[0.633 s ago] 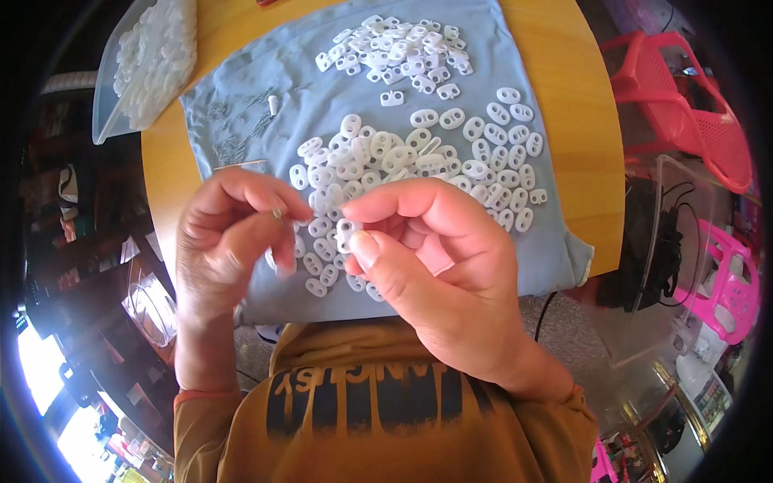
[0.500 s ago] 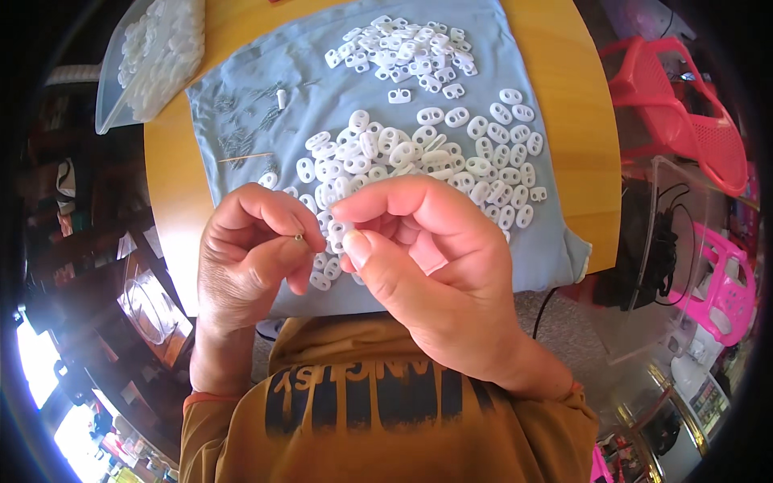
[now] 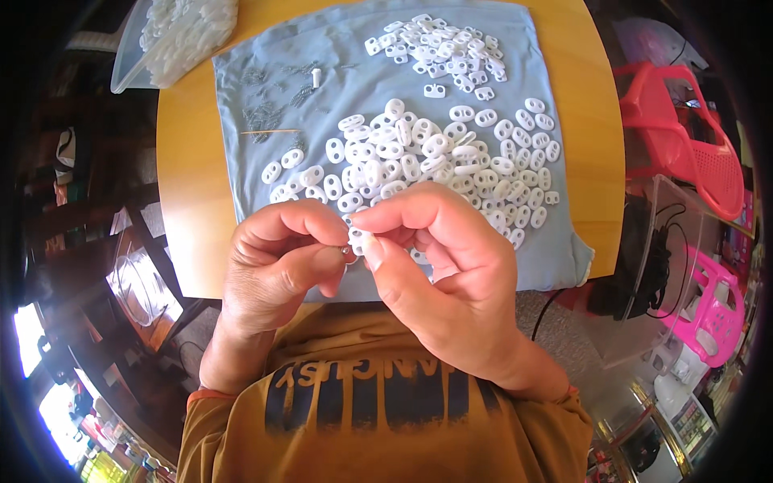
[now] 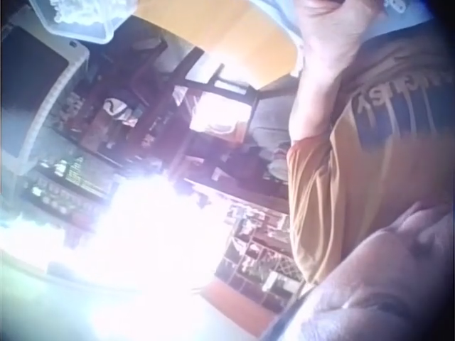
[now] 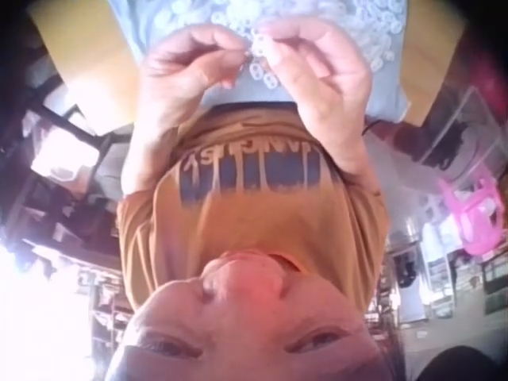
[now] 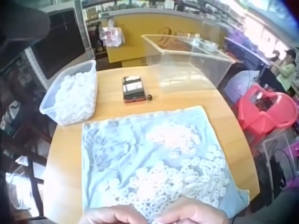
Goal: Assembling small white plastic components by manually inserting metal pins into them.
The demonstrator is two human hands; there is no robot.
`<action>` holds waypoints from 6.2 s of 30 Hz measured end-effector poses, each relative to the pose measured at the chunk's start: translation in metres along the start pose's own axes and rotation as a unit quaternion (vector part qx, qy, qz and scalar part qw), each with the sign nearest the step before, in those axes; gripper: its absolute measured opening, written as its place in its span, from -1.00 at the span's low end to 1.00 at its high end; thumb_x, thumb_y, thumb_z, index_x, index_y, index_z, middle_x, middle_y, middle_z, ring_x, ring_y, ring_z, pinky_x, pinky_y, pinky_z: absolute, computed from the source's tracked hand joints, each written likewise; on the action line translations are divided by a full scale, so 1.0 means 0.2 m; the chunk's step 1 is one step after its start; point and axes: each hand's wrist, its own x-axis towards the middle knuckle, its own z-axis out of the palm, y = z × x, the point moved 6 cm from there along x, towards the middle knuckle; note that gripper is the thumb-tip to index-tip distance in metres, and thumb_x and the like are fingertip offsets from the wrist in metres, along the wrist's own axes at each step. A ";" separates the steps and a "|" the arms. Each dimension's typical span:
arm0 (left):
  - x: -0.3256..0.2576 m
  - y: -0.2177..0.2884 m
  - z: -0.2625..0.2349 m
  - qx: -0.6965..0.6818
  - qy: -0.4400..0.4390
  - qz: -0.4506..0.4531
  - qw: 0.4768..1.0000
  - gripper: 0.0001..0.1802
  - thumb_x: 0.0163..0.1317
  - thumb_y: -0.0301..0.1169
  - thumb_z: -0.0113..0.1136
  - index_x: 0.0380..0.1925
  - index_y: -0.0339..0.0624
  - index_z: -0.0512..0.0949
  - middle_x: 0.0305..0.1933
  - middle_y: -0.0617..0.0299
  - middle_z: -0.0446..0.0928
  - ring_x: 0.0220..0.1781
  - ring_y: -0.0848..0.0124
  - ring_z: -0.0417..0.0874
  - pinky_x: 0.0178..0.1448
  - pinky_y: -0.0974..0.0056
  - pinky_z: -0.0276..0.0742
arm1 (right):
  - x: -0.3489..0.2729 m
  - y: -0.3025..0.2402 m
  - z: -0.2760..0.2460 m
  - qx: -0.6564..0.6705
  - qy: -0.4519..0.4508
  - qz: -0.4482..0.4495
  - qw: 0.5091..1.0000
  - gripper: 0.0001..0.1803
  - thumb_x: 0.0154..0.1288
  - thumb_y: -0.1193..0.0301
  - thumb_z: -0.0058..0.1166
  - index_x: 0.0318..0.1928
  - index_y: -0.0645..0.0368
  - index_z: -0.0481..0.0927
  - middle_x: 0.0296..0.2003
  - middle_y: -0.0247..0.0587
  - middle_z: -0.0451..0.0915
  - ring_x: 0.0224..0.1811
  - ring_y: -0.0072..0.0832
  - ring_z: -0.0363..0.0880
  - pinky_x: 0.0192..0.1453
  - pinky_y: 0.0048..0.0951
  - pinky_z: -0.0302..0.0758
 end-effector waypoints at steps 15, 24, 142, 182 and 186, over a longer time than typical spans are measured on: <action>0.03 -0.06 0.01 -0.067 -0.035 -0.030 0.997 -0.83 0.25 -0.45 0.12 -0.21 -0.31 0.50 -0.31 0.30 0.49 -0.38 0.59 0.45 -0.24 0.50 0.41 | -0.01 0.01 -0.01 -0.072 0.009 -0.037 0.997 -0.77 0.12 0.75 -0.05 -0.19 0.34 0.48 -0.28 -0.23 0.47 -0.32 -0.62 0.44 -0.22 -0.61 0.38; 0.04 -0.06 0.00 -0.070 -0.031 -0.024 0.997 -0.83 0.25 -0.45 0.11 -0.21 -0.32 0.50 -0.33 0.30 0.49 -0.39 0.59 0.45 -0.25 0.49 0.42 | 0.00 0.02 -0.01 -0.111 0.034 -0.056 0.992 -0.78 0.08 0.75 -0.01 -0.22 0.33 0.51 -0.35 -0.22 0.50 -0.37 -0.58 0.46 -0.28 -0.60 0.40; 0.00 -0.05 -0.02 0.028 0.036 0.065 0.997 -0.88 0.19 -0.64 0.09 -0.26 -0.38 0.50 -0.29 0.19 0.54 -0.31 0.51 0.58 -0.23 0.47 0.52 | -0.01 0.05 -0.02 -0.146 0.040 -0.092 0.984 -0.81 0.08 0.72 0.04 -0.25 0.32 0.54 -0.38 -0.19 0.54 -0.39 -0.52 0.52 -0.32 -0.58 0.43; 0.01 0.07 0.01 0.166 0.066 0.138 0.974 -0.89 0.03 -0.65 0.21 -0.41 -0.28 0.52 -0.39 0.25 0.51 -0.41 0.52 0.46 -0.31 0.43 0.37 | 0.02 0.03 0.00 0.041 0.039 -0.003 0.998 -0.85 0.17 0.68 0.05 -0.22 0.35 0.47 -0.29 -0.23 0.51 -0.27 -0.62 0.47 -0.16 -0.60 0.41; 0.00 0.10 0.01 0.218 0.070 0.177 0.957 -0.88 -0.01 -0.67 0.19 -0.46 -0.26 0.51 -0.44 0.27 0.49 -0.47 0.52 0.45 -0.35 0.43 0.36 | 0.04 0.02 0.01 -0.029 0.006 0.006 1.000 -0.88 0.19 0.64 0.06 -0.25 0.32 0.46 -0.33 -0.28 0.49 -0.30 -0.65 0.42 -0.18 -0.62 0.37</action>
